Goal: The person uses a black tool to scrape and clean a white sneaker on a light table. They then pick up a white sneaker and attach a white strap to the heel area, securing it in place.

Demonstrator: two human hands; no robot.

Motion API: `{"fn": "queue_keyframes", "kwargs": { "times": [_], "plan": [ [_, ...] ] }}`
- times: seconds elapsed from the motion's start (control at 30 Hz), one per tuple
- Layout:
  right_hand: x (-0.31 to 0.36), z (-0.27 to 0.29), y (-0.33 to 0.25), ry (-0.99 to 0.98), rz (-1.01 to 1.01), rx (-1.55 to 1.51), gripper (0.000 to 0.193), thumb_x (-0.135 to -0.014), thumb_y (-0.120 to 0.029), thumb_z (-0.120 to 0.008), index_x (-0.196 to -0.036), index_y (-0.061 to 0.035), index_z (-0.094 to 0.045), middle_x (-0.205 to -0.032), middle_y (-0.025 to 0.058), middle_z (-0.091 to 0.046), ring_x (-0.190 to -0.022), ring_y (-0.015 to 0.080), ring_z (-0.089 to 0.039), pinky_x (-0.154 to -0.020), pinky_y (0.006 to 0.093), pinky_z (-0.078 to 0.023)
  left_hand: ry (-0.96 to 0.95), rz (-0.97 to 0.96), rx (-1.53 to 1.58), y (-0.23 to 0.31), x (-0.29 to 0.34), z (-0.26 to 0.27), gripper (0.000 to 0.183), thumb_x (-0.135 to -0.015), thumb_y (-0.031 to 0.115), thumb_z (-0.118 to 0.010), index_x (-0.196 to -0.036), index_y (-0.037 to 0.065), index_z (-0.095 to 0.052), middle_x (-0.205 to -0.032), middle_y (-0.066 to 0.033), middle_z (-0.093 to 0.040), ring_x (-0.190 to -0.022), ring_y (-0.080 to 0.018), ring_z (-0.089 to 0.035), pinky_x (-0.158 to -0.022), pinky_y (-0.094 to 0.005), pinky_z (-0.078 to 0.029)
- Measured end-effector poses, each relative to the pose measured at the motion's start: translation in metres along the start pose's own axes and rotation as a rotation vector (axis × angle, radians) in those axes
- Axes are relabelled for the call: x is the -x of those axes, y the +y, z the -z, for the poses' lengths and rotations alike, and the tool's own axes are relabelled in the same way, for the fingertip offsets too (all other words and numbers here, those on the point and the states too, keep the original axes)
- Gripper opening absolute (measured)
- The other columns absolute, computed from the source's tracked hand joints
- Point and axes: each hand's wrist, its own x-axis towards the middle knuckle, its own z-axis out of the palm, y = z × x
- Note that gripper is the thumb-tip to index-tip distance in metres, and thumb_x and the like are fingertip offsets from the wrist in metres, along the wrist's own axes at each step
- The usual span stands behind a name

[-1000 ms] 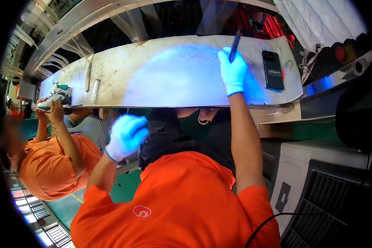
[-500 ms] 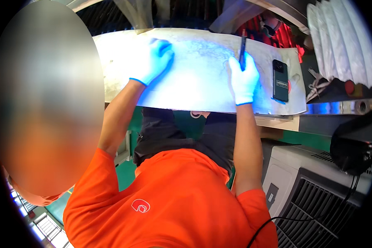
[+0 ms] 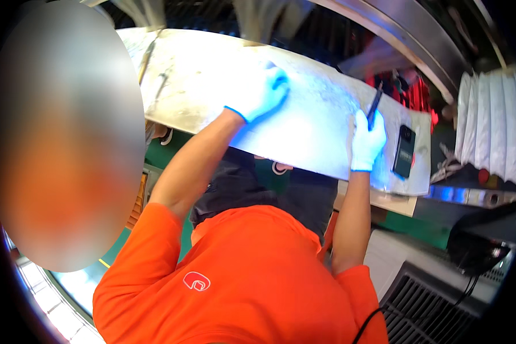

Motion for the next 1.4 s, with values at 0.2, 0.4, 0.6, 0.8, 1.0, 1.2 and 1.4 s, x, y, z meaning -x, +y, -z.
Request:
{"fn": "queue_keyframes", "kwargs": {
  "times": [0.2,0.4,0.6,0.8,1.0,1.2,1.4],
  "plan": [
    [-0.017,0.001,0.028,-0.036,0.126,0.13,0.033,-0.102,-0.02,-0.081,-0.124,0.0036,-0.074,-0.097,0.0032,-0.073,-0.084,0.0118,-0.066,-0.078,0.0322,-0.056,0.018,0.176,-0.117,0.032,-0.004,-0.016,0.03,-0.096,0.021,-0.061,-0.108,0.003,-0.081,-0.118,-0.0233,-0.073,-0.112,-0.0425,-0.069,-0.098,-0.0545,-0.053],
    [-0.023,-0.001,0.026,-0.086,0.138,0.067,0.039,-0.102,-0.023,-0.08,-0.125,0.0068,-0.074,-0.1,0.0058,-0.076,-0.085,0.0147,-0.069,-0.08,0.0326,-0.058,0.051,0.165,-0.074,0.063,0.02,-0.022,0.03,-0.095,0.019,-0.06,-0.11,0.002,-0.079,-0.122,-0.0217,-0.07,-0.121,-0.0387,-0.062,-0.103,-0.0506,-0.048],
    [-0.02,-0.005,0.026,-0.068,0.22,0.033,0.032,-0.103,-0.02,-0.078,-0.122,0.0051,-0.074,-0.093,0.0022,-0.072,-0.079,0.0101,-0.065,-0.071,0.0287,-0.053,0.125,0.109,-0.086,0.072,0.037,-0.033,0.03,-0.094,0.021,-0.062,-0.108,0.001,-0.079,-0.122,-0.0217,-0.07,-0.119,-0.0392,-0.062,-0.107,-0.0509,-0.047],
    [-0.022,-0.001,0.03,-0.077,0.185,0.037,0.036,-0.102,-0.022,-0.08,-0.125,0.0049,-0.075,-0.101,0.0065,-0.077,-0.087,0.0151,-0.07,-0.081,0.0337,-0.058,0.105,0.046,-0.068,0.087,0.053,-0.029,0.029,-0.094,0.023,-0.064,-0.106,0.001,-0.078,-0.118,-0.0222,-0.071,-0.117,-0.0402,-0.063,-0.107,-0.0522,-0.048],
    [-0.017,-0.002,0.025,-0.089,0.146,0.019,0.037,-0.101,-0.021,-0.081,-0.127,0.0041,-0.074,-0.101,0.0063,-0.076,-0.087,0.0131,-0.069,-0.081,0.0329,-0.058,0.123,0.018,-0.017,0.083,0.054,-0.029,0.028,-0.093,0.025,-0.066,-0.103,0.001,-0.078,-0.114,-0.0218,-0.069,-0.114,-0.0415,-0.062,-0.105,-0.0534,-0.048],
    [-0.013,0.004,0.023,-0.073,0.179,0.101,0.04,-0.101,-0.018,-0.081,-0.132,0.0055,-0.072,-0.113,0.0114,-0.079,-0.101,0.0193,-0.073,-0.093,0.0375,-0.059,0.09,0.01,0.001,0.082,0.053,-0.023,0.029,-0.093,0.026,-0.067,-0.103,0.001,-0.078,-0.113,-0.0218,-0.069,-0.113,-0.0417,-0.062,-0.104,-0.0536,-0.048],
    [0.013,0.01,0.007,-0.067,0.233,0.156,0.053,-0.099,-0.015,-0.084,-0.144,0.0054,-0.067,-0.133,0.0167,-0.079,-0.12,0.0235,-0.074,-0.106,0.0396,-0.057,0.035,-0.01,0.033,0.077,0.054,-0.019,0.029,-0.095,0.029,-0.068,-0.103,0.003,-0.079,-0.112,-0.0196,-0.071,-0.113,-0.0409,-0.063,-0.105,-0.0539,-0.047]
  ]
}}
